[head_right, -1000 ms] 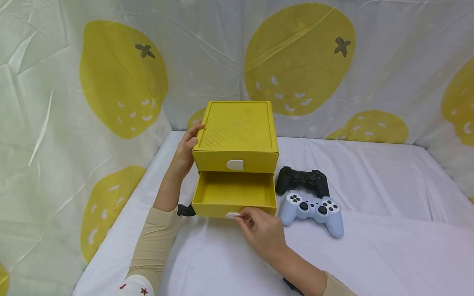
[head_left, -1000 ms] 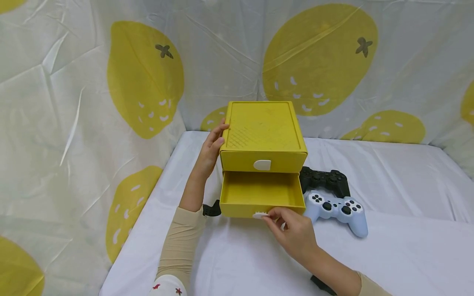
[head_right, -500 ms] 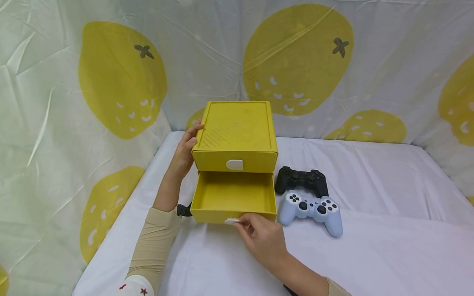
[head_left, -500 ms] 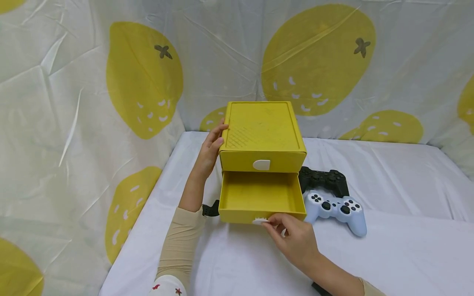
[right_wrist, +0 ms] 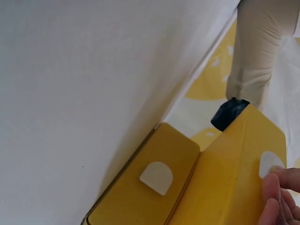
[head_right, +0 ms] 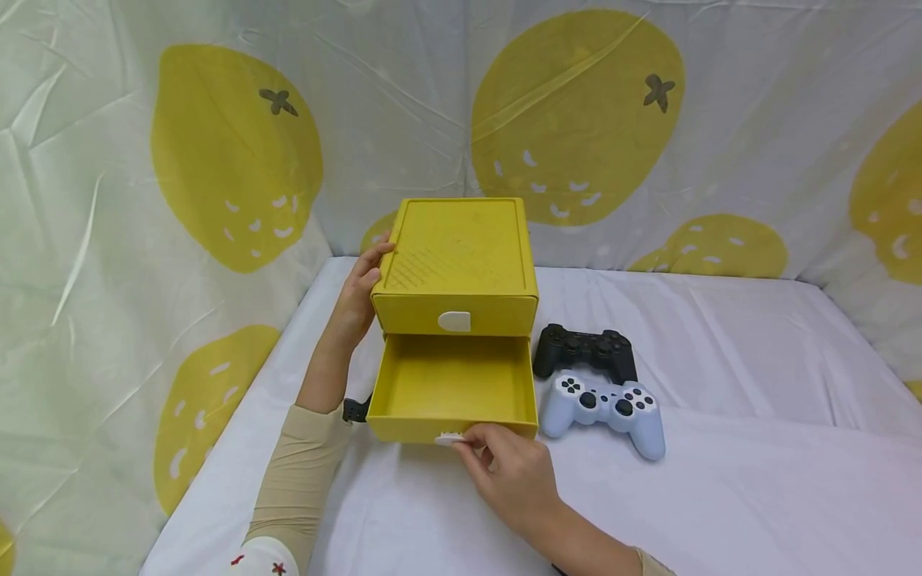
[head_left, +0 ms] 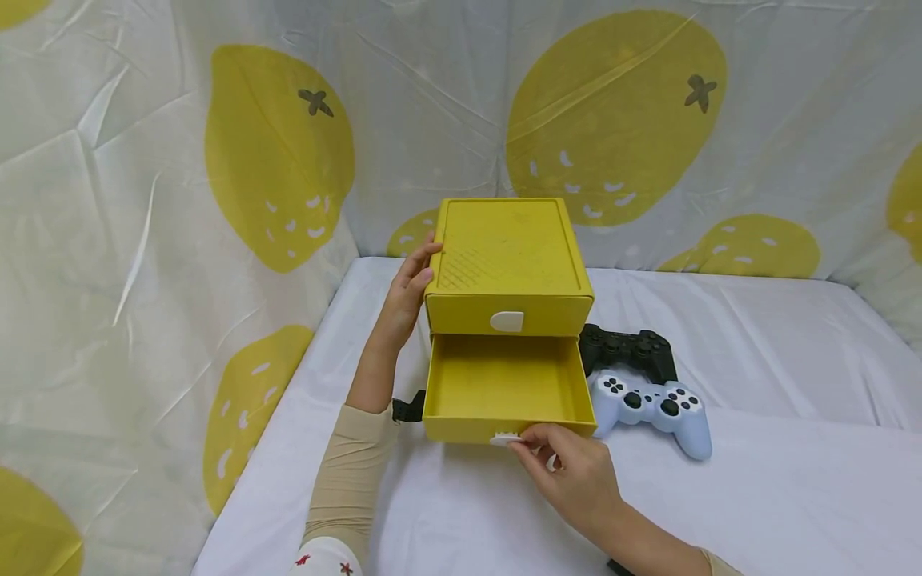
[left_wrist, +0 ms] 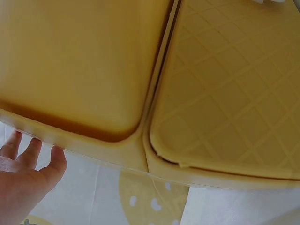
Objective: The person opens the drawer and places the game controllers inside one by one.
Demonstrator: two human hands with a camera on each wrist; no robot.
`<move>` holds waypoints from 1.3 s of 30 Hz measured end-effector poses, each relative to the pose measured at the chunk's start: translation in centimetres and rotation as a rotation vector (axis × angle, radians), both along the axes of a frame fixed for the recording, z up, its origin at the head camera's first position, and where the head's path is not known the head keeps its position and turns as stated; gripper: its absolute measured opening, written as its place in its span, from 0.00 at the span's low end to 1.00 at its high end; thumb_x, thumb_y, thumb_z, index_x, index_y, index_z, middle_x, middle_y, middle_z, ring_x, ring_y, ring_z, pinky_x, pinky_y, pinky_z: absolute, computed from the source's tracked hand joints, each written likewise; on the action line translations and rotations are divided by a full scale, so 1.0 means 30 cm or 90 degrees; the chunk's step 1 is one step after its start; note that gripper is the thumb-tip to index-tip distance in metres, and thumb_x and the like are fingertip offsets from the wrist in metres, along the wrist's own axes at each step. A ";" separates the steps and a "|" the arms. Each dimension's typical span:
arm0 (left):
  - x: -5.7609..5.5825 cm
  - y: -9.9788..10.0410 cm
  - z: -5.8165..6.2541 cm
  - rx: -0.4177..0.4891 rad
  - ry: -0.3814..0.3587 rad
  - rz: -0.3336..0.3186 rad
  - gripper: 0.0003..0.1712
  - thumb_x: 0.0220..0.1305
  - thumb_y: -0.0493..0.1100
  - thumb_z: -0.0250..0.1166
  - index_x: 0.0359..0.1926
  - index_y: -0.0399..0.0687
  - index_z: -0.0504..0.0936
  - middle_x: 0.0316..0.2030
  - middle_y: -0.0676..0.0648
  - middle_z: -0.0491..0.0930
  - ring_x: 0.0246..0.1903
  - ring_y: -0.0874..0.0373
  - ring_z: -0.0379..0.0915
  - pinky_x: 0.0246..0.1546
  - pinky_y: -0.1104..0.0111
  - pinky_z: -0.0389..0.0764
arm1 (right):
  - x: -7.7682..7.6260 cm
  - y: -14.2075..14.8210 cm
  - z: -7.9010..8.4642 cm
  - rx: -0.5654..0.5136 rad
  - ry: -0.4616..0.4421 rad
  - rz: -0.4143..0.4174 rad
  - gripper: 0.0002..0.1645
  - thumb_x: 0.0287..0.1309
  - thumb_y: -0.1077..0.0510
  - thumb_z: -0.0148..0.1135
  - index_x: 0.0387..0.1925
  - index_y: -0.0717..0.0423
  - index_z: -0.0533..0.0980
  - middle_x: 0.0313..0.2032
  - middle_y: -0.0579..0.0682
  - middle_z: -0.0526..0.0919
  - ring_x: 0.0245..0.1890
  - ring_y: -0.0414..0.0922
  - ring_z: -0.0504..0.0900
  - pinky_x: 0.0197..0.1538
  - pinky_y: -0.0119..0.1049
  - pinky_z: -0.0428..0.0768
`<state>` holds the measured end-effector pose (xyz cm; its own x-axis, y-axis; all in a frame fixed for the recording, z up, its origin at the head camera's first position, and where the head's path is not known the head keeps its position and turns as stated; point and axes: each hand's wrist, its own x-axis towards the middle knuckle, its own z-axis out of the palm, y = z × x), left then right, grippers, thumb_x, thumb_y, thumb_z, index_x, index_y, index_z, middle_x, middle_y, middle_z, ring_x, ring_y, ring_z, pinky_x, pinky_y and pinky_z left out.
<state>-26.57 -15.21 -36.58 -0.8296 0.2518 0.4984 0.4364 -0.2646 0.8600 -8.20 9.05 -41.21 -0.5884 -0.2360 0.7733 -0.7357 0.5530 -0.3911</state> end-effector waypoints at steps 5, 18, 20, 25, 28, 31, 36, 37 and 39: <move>0.001 0.000 0.004 -0.002 0.003 0.002 0.32 0.68 0.55 0.55 0.64 0.40 0.66 0.76 0.40 0.42 0.74 0.58 0.41 0.71 0.59 0.48 | 0.006 0.000 0.000 -0.001 0.003 0.005 0.25 0.65 0.39 0.54 0.28 0.55 0.78 0.23 0.42 0.82 0.17 0.31 0.71 0.22 0.19 0.71; 0.005 -0.001 0.005 -0.007 -0.002 0.003 0.29 0.69 0.47 0.50 0.66 0.37 0.64 0.76 0.48 0.45 0.74 0.60 0.39 0.71 0.59 0.48 | 0.005 0.004 -0.014 0.014 0.053 0.015 0.21 0.67 0.42 0.55 0.28 0.53 0.77 0.22 0.43 0.83 0.14 0.33 0.72 0.20 0.19 0.69; 0.007 -0.001 0.007 -0.009 -0.001 0.005 0.29 0.69 0.48 0.50 0.66 0.37 0.64 0.76 0.49 0.46 0.74 0.60 0.39 0.71 0.59 0.48 | 0.006 0.006 -0.012 0.024 0.054 0.007 0.22 0.67 0.41 0.54 0.28 0.52 0.77 0.22 0.43 0.84 0.14 0.32 0.72 0.20 0.18 0.68; 0.008 0.000 0.007 -0.011 0.002 0.008 0.30 0.69 0.47 0.50 0.67 0.35 0.63 0.76 0.50 0.46 0.74 0.61 0.39 0.71 0.58 0.47 | 0.022 0.016 0.023 0.016 0.023 0.008 0.23 0.66 0.39 0.55 0.28 0.53 0.79 0.21 0.41 0.82 0.15 0.32 0.73 0.21 0.19 0.71; 0.007 0.001 0.006 -0.010 -0.001 0.008 0.28 0.69 0.47 0.49 0.66 0.38 0.64 0.76 0.50 0.46 0.74 0.61 0.39 0.71 0.58 0.47 | 0.037 0.035 0.061 -0.021 -0.014 0.028 0.23 0.65 0.41 0.57 0.29 0.55 0.80 0.20 0.41 0.80 0.17 0.32 0.74 0.24 0.20 0.74; 0.005 0.002 0.005 -0.009 -0.005 0.009 0.26 0.69 0.47 0.50 0.65 0.42 0.66 0.76 0.50 0.46 0.74 0.60 0.39 0.71 0.58 0.48 | 0.038 0.065 0.102 -0.059 -0.023 0.032 0.19 0.64 0.45 0.60 0.29 0.56 0.81 0.21 0.42 0.81 0.19 0.32 0.75 0.25 0.21 0.75; 0.005 0.003 0.003 -0.006 -0.013 0.011 0.25 0.68 0.48 0.50 0.63 0.46 0.68 0.76 0.50 0.46 0.74 0.59 0.40 0.71 0.58 0.49 | 0.007 0.134 0.157 -0.108 -0.040 -0.001 0.02 0.54 0.64 0.68 0.28 0.59 0.81 0.21 0.45 0.82 0.19 0.32 0.76 0.25 0.21 0.75; 0.005 0.004 0.003 -0.007 -0.013 0.011 0.25 0.68 0.48 0.51 0.63 0.46 0.68 0.76 0.50 0.46 0.74 0.59 0.40 0.71 0.57 0.49 | -0.001 0.150 0.165 -0.116 -0.061 -0.009 0.02 0.51 0.67 0.68 0.29 0.60 0.81 0.21 0.45 0.83 0.18 0.33 0.76 0.25 0.21 0.75; 0.005 0.005 0.002 -0.005 -0.013 0.009 0.25 0.68 0.51 0.53 0.63 0.47 0.68 0.76 0.48 0.45 0.74 0.59 0.40 0.71 0.57 0.48 | -0.020 0.183 0.174 -0.138 -0.099 -0.026 0.05 0.49 0.72 0.67 0.28 0.61 0.81 0.21 0.44 0.82 0.17 0.33 0.77 0.25 0.22 0.75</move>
